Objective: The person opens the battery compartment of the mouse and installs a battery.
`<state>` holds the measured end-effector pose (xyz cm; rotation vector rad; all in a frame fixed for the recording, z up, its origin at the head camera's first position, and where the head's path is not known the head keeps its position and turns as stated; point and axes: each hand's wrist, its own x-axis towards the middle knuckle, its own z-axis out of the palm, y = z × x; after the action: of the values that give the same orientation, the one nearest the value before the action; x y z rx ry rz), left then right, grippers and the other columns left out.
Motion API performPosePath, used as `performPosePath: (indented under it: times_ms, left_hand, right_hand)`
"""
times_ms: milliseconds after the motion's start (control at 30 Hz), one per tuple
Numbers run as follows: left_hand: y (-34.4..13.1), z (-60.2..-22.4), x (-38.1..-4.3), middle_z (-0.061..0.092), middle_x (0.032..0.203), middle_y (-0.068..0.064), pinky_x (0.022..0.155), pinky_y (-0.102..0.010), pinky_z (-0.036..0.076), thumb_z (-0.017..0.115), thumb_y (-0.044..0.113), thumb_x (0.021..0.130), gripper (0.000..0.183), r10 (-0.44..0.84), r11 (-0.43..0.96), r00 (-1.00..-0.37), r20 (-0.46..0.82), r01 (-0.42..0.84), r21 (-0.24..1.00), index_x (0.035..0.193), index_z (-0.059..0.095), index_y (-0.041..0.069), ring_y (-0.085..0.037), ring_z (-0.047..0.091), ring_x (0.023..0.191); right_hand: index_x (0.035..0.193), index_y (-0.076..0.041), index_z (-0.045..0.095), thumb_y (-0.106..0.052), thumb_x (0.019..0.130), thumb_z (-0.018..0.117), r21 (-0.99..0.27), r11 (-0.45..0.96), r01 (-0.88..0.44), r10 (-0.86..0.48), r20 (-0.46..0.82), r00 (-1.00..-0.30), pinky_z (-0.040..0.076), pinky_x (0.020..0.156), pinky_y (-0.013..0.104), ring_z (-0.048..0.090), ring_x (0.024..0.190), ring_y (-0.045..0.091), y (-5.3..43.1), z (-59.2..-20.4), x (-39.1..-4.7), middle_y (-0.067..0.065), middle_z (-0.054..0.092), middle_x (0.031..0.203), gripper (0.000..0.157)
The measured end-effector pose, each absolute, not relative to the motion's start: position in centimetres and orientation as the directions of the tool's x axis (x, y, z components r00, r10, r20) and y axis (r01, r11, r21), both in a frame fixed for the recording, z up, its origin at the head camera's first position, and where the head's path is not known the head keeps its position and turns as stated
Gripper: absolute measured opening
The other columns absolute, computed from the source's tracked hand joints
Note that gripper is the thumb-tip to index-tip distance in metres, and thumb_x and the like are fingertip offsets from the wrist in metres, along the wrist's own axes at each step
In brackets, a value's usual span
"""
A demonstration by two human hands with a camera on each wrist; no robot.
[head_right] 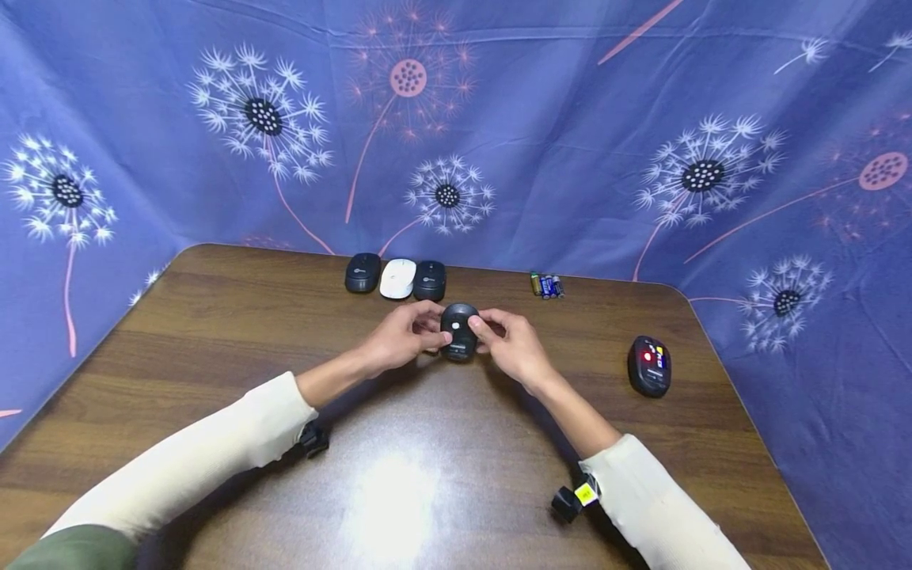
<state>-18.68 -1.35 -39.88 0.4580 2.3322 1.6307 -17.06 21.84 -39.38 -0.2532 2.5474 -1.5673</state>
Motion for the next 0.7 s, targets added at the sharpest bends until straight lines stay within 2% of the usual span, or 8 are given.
performPosePath:
  times_ms: [100,300,467,600,700]
  left_hand:
    - [-1.42,-39.97,-18.78,0.080,0.126,-0.027,0.094,-0.039,0.073,0.079,0.008,0.105,0.048,0.419,0.251,-0.907,-0.034,0.080,0.965,0.150,0.064,0.000,-0.029,0.082,0.107]
    - [-1.39,-39.84,-18.71,0.078,0.127,-0.031,0.091,-0.036,0.073,0.078,0.003,0.104,0.054,0.439,0.165,-0.898,-0.011,0.069,0.984,0.155,0.063,0.008,-0.027,0.081,0.107]
    - [-1.55,-39.73,-18.66,0.077,0.125,-0.031,0.091,-0.043,0.074,0.075,0.000,0.105,0.056,0.462,0.108,-0.887,0.012,0.070,0.992,0.158,0.061,0.011,-0.027,0.081,0.105]
    - [-1.69,-39.70,-18.72,0.075,0.124,-0.031,0.089,-0.046,0.074,0.075,0.000,0.105,0.057,0.465,0.088,-0.885,0.030,0.079,0.993,0.158,0.060,0.012,-0.024,0.079,0.103]
    - [-1.77,-39.67,-18.79,0.073,0.126,-0.030,0.087,-0.045,0.075,0.075,0.000,0.106,0.057,0.465,0.073,-0.885,0.036,0.079,0.994,0.158,0.059,0.013,-0.023,0.077,0.103]
  right_hand:
    - [0.144,0.010,0.067,-0.021,0.120,0.057,-0.905,0.422,-0.059,-0.230,-0.044,-0.972,0.072,0.098,0.042,0.079,0.113,0.031,21.84,-39.41,-17.17,0.031,0.072,0.136,0.040]
    - [0.144,0.011,0.067,-0.021,0.121,0.055,-0.913,0.406,-0.042,-0.256,-0.070,-0.964,0.072,0.098,0.042,0.079,0.110,0.027,21.71,-39.38,-17.04,0.031,0.071,0.135,0.041]
    - [0.145,0.010,0.066,-0.024,0.121,0.055,-0.917,0.398,-0.028,-0.254,-0.081,-0.964,0.072,0.097,0.040,0.079,0.109,0.027,21.64,-39.30,-17.00,0.030,0.071,0.136,0.043]
    - [0.149,0.009,0.062,-0.019,0.120,0.057,-0.926,0.372,-0.061,-0.259,-0.040,-0.965,0.073,0.094,0.042,0.078,0.105,0.024,21.55,-39.21,-16.98,0.032,0.071,0.132,0.041]
    - [0.157,0.002,0.058,-0.013,0.117,0.060,-0.931,0.346,-0.120,-0.276,0.021,-0.961,0.074,0.091,0.046,0.079,0.106,0.028,21.54,-39.15,-16.97,0.034,0.071,0.133,0.042]
